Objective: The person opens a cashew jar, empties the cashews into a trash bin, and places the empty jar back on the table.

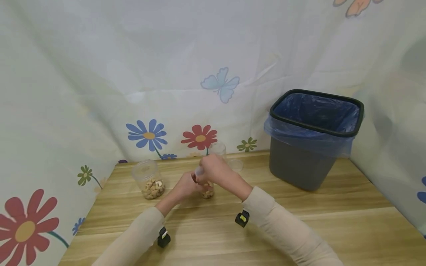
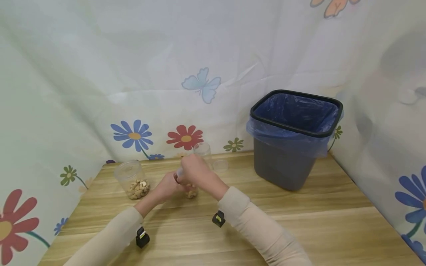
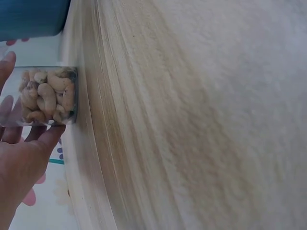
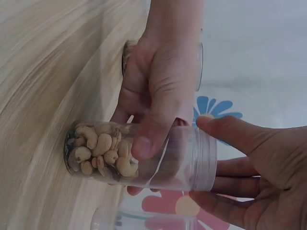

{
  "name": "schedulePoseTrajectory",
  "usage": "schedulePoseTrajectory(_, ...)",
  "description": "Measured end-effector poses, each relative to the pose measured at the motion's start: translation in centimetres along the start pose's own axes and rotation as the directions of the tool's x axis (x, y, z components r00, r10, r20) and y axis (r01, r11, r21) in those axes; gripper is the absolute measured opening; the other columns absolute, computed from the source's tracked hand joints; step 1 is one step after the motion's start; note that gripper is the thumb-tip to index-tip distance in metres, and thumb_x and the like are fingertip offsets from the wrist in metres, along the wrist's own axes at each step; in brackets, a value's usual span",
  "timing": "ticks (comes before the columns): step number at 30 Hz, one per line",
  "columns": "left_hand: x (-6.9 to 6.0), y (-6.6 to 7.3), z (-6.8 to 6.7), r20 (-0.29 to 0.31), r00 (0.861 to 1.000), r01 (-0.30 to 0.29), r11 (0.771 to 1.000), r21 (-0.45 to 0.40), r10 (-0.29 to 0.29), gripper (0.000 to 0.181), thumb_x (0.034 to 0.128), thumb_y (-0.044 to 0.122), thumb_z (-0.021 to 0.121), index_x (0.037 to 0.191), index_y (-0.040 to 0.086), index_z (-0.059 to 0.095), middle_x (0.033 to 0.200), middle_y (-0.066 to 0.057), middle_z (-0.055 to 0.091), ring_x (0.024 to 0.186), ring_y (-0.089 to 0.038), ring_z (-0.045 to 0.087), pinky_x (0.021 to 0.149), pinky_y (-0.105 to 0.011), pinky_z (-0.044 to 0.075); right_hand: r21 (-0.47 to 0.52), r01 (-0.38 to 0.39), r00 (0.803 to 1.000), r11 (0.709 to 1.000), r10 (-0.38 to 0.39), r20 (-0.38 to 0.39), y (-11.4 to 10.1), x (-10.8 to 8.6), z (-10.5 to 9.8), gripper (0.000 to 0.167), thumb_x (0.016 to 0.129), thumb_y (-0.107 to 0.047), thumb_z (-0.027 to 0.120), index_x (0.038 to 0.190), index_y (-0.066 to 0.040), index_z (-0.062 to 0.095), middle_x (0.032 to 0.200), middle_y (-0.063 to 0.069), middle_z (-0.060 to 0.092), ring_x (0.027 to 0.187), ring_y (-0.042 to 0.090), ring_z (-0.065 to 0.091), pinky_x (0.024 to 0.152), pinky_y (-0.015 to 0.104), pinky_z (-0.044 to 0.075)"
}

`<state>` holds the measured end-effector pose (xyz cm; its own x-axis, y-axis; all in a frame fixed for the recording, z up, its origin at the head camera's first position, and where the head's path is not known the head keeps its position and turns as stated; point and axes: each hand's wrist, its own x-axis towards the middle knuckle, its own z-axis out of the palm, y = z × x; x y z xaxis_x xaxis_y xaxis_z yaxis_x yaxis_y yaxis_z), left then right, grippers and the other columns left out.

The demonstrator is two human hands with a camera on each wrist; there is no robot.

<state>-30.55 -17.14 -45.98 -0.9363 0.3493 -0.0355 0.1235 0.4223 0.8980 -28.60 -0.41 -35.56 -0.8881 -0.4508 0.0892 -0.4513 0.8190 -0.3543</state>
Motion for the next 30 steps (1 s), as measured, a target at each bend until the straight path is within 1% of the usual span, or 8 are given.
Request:
schedulePoseTrajectory(3, 0.2, 0.3, 0.0, -0.004, 1.0, -0.024, 0.999, 0.041, 0.025, 0.04, 0.0749, 0.027, 0.093, 0.103, 0.009, 0.071, 0.093, -0.001, 0.072, 0.083, -0.016, 0.065, 0.071, -0.032, 0.055, 0.015, -0.01, 1.0, 1.0, 0.01, 0.013, 0.1, 0.0, -0.4, 0.027, 0.082, -0.033, 0.086, 0.076, -0.012, 0.07, 0.064, -0.004, 0.059, 0.063, 0.013, 0.052, 0.056, 0.023, 0.042)
schedulePoseTrajectory(7, 0.3, 0.3, 0.0, -0.018, 0.999, -0.042, 0.996, 0.084, 0.043, 0.043, 0.0729, 0.029, 0.094, 0.105, 0.011, 0.072, 0.096, 0.001, 0.073, 0.085, -0.015, 0.064, 0.073, -0.031, 0.054, 0.033, 0.019, 1.0, 0.999, -0.019, 0.021, 0.4, 0.0, -0.6, 0.025, 0.081, -0.033, 0.086, 0.08, -0.012, 0.074, 0.065, -0.004, 0.062, 0.065, 0.013, 0.054, 0.058, 0.023, 0.045)
schedulePoseTrajectory(11, 0.2, 0.2, 0.1, 0.0, 0.999, -0.051, 0.995, 0.084, 0.051, 0.045, 0.0718, 0.029, 0.095, 0.106, 0.011, 0.072, 0.098, 0.001, 0.072, 0.087, -0.015, 0.063, 0.075, -0.031, 0.054, 0.041, 0.077, 0.996, 0.996, -0.078, 0.035, 0.9, -0.1, -0.5, 0.023, 0.081, -0.031, 0.086, 0.085, -0.011, 0.076, 0.067, -0.004, 0.064, 0.065, 0.013, 0.055, 0.059, 0.022, 0.047)
schedulePoseTrajectory(17, 0.3, 0.2, 0.4, 0.01, 0.995, -0.095, 0.986, 0.139, 0.095, 0.044, 0.0703, 0.034, 0.095, 0.101, 0.012, 0.073, 0.094, 0.003, 0.073, 0.086, -0.014, 0.063, 0.075, -0.031, 0.053, 0.048, 0.17, 0.984, 0.984, -0.172, 0.041, 1.9, -0.1, -0.4, 0.022, 0.081, -0.03, 0.085, 0.082, -0.01, 0.075, 0.062, -0.004, 0.06, 0.06, 0.011, 0.052, 0.055, 0.021, 0.043)
schedulePoseTrajectory(19, 0.3, 0.2, 0.5, 0.025, 0.994, -0.109, 0.985, 0.132, 0.107, 0.044, 0.0704, 0.032, 0.095, 0.102, 0.012, 0.073, 0.095, 0.002, 0.073, 0.086, -0.014, 0.063, 0.076, -0.031, 0.053, 0.052, 0.191, 0.98, 0.98, -0.193, 0.04, 2.2, -0.2, -0.4, 0.021, 0.082, -0.03, 0.083, 0.08, -0.011, 0.073, 0.061, -0.005, 0.059, 0.059, 0.01, 0.051, 0.054, 0.02, 0.042)
schedulePoseTrajectory(22, 0.4, 0.2, 0.6, 0.064, 0.993, -0.104, 0.989, 0.102, 0.098, 0.044, 0.0703, 0.029, 0.095, 0.104, 0.013, 0.073, 0.098, 0.002, 0.074, 0.088, -0.014, 0.064, 0.078, -0.032, 0.053, 0.051, 0.222, 0.974, 0.974, -0.224, 0.033, 2.4, -0.5, -0.4, 0.022, 0.082, -0.028, 0.082, 0.075, -0.012, 0.07, 0.059, -0.007, 0.055, 0.057, 0.009, 0.049, 0.052, 0.019, 0.04)
schedulePoseTrajectory(25, 0.6, 0.1, 1.0, 0.106, 0.99, -0.105, 0.992, 0.069, 0.097, 0.043, 0.071, 0.028, 0.095, 0.105, 0.014, 0.073, 0.099, 0.002, 0.074, 0.088, -0.015, 0.065, 0.077, -0.032, 0.053, 0.013, 0.266, 0.964, 0.964, -0.266, 0.004, 2.9, -0.9, -0.3, 0.025, 0.08, -0.027, 0.082, 0.069, -0.013, 0.065, 0.056, -0.008, 0.048, 0.054, 0.007, 0.043, 0.052, 0.019, 0.036)
schedulePoseTrajectory(30, 0.7, 0.3, 1.5, 0.141, 0.986, -0.099, 0.994, 0.055, 0.09, 0.043, 0.0719, 0.028, 0.095, 0.107, 0.013, 0.073, 0.1, 0.001, 0.074, 0.09, -0.015, 0.066, 0.078, -0.032, 0.054, -0.042, 0.331, 0.941, 0.943, -0.333, -0.054, 3.8, -1.5, -0.1, 0.025, 0.079, -0.03, 0.081, 0.071, -0.012, 0.067, 0.063, -0.006, 0.054, 0.058, 0.008, 0.047, 0.054, 0.019, 0.039)
